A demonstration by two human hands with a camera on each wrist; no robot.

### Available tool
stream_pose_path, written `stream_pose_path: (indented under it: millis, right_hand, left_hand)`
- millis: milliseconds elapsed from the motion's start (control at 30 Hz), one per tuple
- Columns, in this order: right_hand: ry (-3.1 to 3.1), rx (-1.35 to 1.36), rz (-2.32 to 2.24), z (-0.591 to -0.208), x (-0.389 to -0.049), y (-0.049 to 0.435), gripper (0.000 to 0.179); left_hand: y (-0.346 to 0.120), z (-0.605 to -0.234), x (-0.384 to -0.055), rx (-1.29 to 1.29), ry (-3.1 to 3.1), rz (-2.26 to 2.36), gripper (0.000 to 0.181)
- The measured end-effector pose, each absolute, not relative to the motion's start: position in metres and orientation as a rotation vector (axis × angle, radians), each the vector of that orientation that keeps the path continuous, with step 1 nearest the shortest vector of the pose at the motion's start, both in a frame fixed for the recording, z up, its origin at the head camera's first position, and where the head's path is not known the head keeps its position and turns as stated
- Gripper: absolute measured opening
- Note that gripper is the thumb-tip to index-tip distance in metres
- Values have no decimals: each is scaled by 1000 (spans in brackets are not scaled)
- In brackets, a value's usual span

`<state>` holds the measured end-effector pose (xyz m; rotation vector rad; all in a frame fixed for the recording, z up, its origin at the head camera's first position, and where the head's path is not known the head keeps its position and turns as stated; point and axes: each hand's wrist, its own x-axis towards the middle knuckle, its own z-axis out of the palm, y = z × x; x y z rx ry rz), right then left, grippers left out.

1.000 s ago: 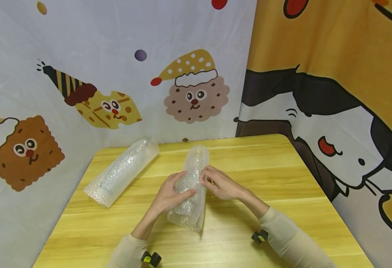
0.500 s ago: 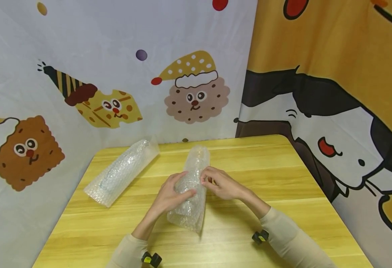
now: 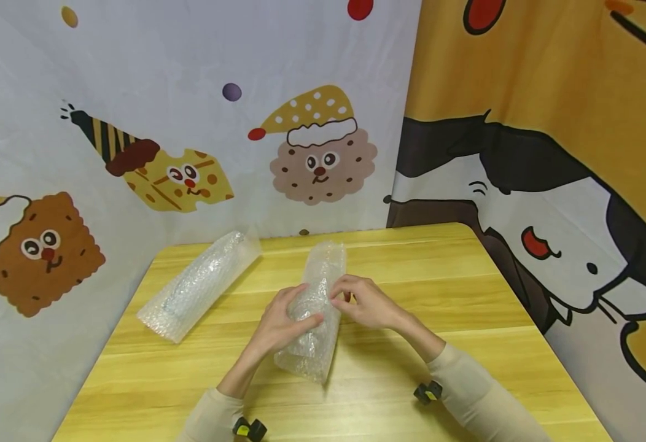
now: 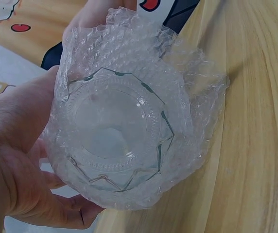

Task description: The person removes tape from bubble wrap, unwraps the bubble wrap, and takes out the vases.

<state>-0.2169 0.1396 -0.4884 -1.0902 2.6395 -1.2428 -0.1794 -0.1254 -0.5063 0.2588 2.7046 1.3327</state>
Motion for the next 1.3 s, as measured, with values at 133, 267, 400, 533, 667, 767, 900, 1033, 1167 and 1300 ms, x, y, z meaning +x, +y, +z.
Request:
stream_pose_path:
  millis: [133,267,400,533,667,767,900,1033,1167,1300]
  right_hand:
    - [2659,-1053,-1231,-488,-216,135,14]
    - [2668,-1041,-1233,-486,-215,130,11]
    - [2683,-1027,-1238,-488,-214,126,8]
    - [2691,-1020,-1233,-491,-214,125,7]
    - [2684,-1022,-1219,-492,-214,124,7]
    - [2681,-1045,-1225,-491,-214,124,7]
    - [2678,-1073,-1233,-491,-216,124,8]
    - [2670,-1081,-1228,-490,-217,125,10]
    - [2653,-1101,-1219,-488,-217,127,11]
    - [2638,-1111,-1213,-487,-218,129,10]
  left_hand:
    - [-125,-507,-179,249,2701,1329,91]
    - [-125,-508,-178,250,2703,1336,90]
    - [-126,-509,-178,254,2702,1350,90]
    - [-126,-509,-179,261,2701,1350,89]
    - [-126,-510,-179,270,2704,1349,90]
    - [-126,-509,-180,274,2702,1351,90]
    - [-127,-509,-181,275,2703,1345,90]
    - [-126,-509,-181,273,2703,1344,89]
    - [-126,-509,-182,277,2706,1346,89]
    - [-126,-509,-182,281,2705,1346,88]
